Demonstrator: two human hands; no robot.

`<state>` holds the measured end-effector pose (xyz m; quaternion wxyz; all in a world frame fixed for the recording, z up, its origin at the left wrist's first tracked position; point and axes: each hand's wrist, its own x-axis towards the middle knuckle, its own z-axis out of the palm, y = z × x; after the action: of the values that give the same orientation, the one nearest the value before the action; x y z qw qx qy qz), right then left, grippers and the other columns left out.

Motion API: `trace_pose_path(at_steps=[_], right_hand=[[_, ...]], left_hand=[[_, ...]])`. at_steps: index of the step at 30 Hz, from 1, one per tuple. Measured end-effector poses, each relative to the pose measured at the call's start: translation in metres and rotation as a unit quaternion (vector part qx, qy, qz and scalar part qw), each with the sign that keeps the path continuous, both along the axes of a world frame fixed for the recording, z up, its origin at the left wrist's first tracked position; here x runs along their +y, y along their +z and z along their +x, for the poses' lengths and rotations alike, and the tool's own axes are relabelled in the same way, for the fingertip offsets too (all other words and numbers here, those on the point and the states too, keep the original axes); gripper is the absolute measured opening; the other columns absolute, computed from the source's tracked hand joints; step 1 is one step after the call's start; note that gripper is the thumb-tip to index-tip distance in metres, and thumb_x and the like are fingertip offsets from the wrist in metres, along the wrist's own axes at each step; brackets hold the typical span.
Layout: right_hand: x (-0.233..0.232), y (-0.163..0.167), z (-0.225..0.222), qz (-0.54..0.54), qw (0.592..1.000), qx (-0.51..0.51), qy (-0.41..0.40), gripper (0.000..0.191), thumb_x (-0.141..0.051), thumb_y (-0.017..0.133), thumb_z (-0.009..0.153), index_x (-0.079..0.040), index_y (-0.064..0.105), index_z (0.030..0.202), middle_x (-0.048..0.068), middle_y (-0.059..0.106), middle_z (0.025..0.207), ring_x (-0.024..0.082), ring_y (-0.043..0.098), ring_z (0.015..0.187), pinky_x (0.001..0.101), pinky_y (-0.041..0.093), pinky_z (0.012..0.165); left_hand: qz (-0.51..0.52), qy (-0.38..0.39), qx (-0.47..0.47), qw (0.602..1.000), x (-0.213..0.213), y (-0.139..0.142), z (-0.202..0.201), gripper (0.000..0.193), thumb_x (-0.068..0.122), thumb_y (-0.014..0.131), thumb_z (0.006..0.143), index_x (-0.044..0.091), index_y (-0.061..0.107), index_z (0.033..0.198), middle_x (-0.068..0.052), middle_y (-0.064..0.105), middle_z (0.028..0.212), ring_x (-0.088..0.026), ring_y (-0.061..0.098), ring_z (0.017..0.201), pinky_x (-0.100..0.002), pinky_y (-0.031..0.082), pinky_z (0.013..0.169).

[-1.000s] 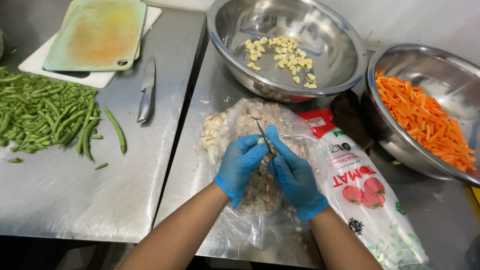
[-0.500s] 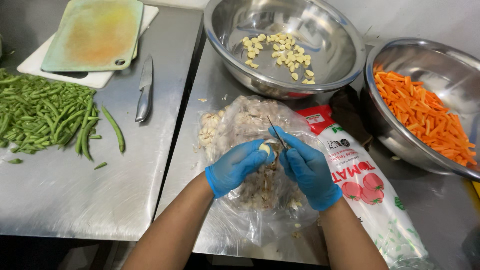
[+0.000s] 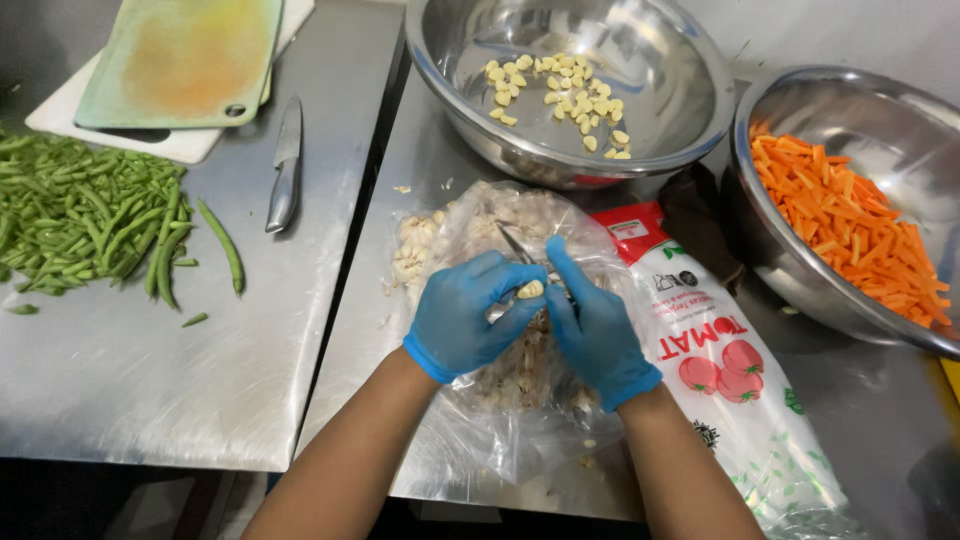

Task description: The person peels garlic cloves with a small paring knife at a stainless steel prep table, cutting off the root ends and removing the skins, and drops the peeled cloves into a metal bowl. Peeled skins and trimmings collect in a plastic bag on the table.

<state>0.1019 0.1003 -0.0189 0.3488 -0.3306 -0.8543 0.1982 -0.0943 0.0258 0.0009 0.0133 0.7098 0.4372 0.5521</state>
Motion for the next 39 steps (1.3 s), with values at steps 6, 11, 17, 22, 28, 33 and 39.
trace_pose_path(at_steps=[6,11,17,22,28,33,39], right_hand=[[0.0,0.001,0.001,-0.042,0.998,0.015,-0.042,0.032,-0.017,0.058,0.102,-0.008,0.063,0.133,0.021,0.073,0.087,0.03,0.074,0.078,0.0387,0.056,0.068],[-0.006,0.02,0.006,0.097,0.989,0.096,-0.051,0.045,-0.004,0.046,0.105,0.001,0.049,0.15,0.026,0.065,0.126,0.036,0.067,0.105,0.0421,0.054,0.089],[-0.016,0.026,0.007,0.041,0.989,0.141,0.017,0.04,-0.009,0.049,0.101,0.001,0.054,0.14,0.019,0.062,0.135,0.031,0.066,0.112,0.0381,0.053,0.096],[-0.012,0.013,-0.001,0.063,0.986,0.143,-0.055,0.028,-0.008,0.052,0.1,0.0,0.064,0.124,0.018,0.068,0.117,0.031,0.067,0.109,0.0378,0.053,0.096],[-0.012,0.01,-0.007,-0.016,0.986,0.131,-0.097,0.026,-0.012,0.053,0.101,0.0,0.065,0.122,0.016,0.068,0.095,0.026,0.065,0.083,0.0357,0.053,0.076],[-0.008,0.022,0.003,-0.086,0.981,0.127,-0.116,0.028,-0.017,0.055,0.099,-0.001,0.065,0.12,0.01,0.067,0.078,0.017,0.062,0.069,0.0333,0.05,0.066],[-0.014,0.016,-0.002,0.017,0.975,0.22,-0.028,0.029,-0.013,0.05,0.101,0.0,0.061,0.125,0.008,0.068,0.105,0.015,0.063,0.09,0.0326,0.051,0.078]], left_hand=[[0.064,0.024,0.035,0.997,0.006,0.021,0.01,0.03,0.018,0.075,0.089,0.01,0.07,0.118,-0.005,0.062,0.082,-0.02,0.062,0.067,-0.035,0.048,0.057],[0.025,-0.004,0.041,0.999,0.005,0.026,0.021,0.019,0.015,0.065,0.097,0.01,0.066,0.115,-0.009,0.066,0.089,-0.027,0.065,0.075,-0.038,0.05,0.064],[-0.109,-0.09,-0.024,0.99,-0.001,0.009,0.019,0.015,0.018,0.052,0.104,0.005,0.059,0.101,-0.016,0.064,0.084,-0.035,0.064,0.076,-0.042,0.048,0.068],[-0.166,-0.119,-0.095,0.974,0.027,0.057,0.01,0.03,0.027,0.051,0.107,0.003,0.06,0.092,-0.012,0.056,0.074,-0.021,0.054,0.068,-0.038,0.049,0.066],[-0.158,-0.021,-0.126,0.979,0.162,0.157,0.01,0.024,0.018,0.048,0.098,0.001,0.062,0.11,-0.015,0.065,0.092,-0.023,0.06,0.086,-0.036,0.051,0.081],[-0.225,-0.101,-0.211,0.946,0.141,0.086,0.017,0.044,0.002,0.043,0.091,0.002,0.061,0.13,-0.015,0.067,0.105,-0.022,0.062,0.097,-0.033,0.051,0.091],[-0.237,-0.209,-0.463,0.828,0.036,0.008,0.022,0.041,-0.002,0.051,0.088,0.005,0.062,0.126,-0.004,0.066,0.12,-0.015,0.063,0.113,-0.032,0.052,0.101]])
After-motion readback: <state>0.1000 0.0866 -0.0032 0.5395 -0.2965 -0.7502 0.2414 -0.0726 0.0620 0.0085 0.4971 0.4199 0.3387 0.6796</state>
